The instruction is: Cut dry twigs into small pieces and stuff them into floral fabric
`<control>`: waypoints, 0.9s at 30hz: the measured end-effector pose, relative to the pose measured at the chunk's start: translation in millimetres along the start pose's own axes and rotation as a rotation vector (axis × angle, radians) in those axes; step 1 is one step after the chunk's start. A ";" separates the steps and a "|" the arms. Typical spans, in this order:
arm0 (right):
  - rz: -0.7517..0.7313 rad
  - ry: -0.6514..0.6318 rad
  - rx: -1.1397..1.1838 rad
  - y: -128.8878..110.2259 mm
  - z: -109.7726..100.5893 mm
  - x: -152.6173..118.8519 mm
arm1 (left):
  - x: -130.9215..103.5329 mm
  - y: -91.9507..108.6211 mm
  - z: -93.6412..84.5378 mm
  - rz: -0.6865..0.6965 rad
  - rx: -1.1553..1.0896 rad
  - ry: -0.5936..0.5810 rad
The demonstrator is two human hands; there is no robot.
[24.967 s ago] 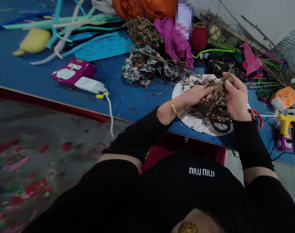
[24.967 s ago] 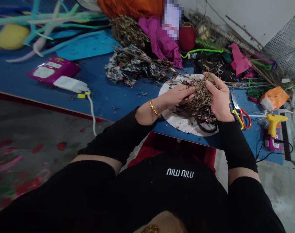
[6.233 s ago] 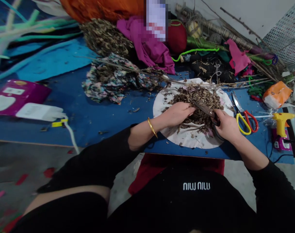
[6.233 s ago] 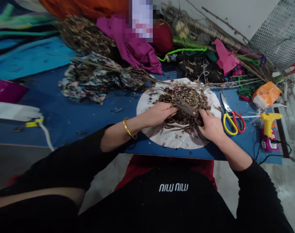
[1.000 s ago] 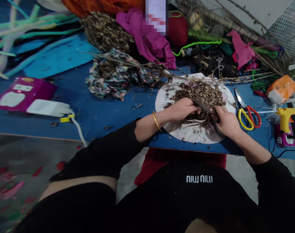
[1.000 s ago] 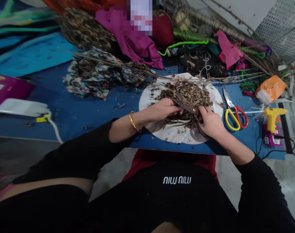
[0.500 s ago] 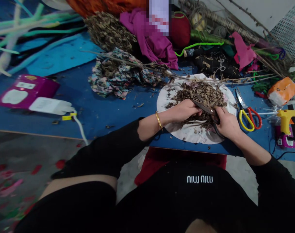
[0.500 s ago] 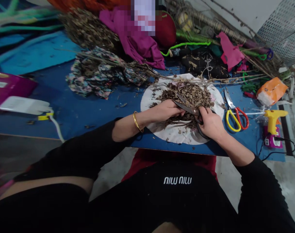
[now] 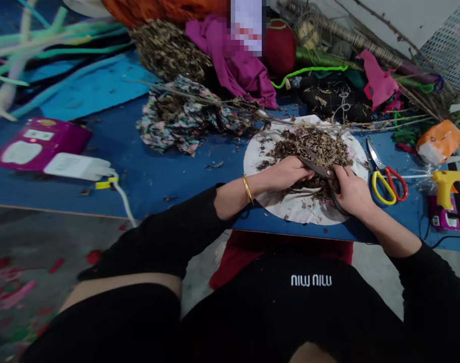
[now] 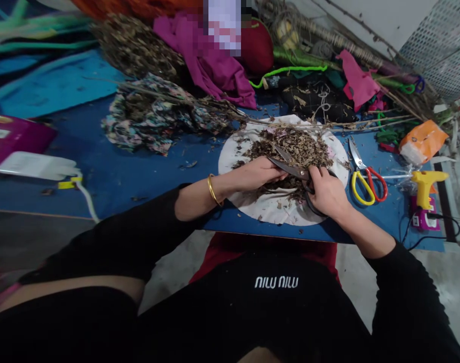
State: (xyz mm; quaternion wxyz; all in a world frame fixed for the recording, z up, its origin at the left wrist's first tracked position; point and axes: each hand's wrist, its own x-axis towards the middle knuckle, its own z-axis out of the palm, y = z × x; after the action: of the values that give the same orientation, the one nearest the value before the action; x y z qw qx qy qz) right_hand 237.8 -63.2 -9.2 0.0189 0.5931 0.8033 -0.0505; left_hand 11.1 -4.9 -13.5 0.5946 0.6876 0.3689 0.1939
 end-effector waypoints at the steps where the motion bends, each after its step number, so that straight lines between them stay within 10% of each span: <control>1: 0.004 -0.002 -0.003 0.4 0.3 -0.4 | -0.2 0.2 -0.3 -0.005 0.002 0.001; 27: -0.078 0.113 0.234 20.6 -8.4 -1.0 | -7.0 10.4 -2.0 0.047 -0.186 0.123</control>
State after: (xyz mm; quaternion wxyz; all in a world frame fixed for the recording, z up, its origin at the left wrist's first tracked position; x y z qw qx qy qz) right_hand 258.0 -57.3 -2.0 -0.0976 0.5616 0.8141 -0.1109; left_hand 8.1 -8.9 -1.9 0.6274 0.6247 0.3687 0.2831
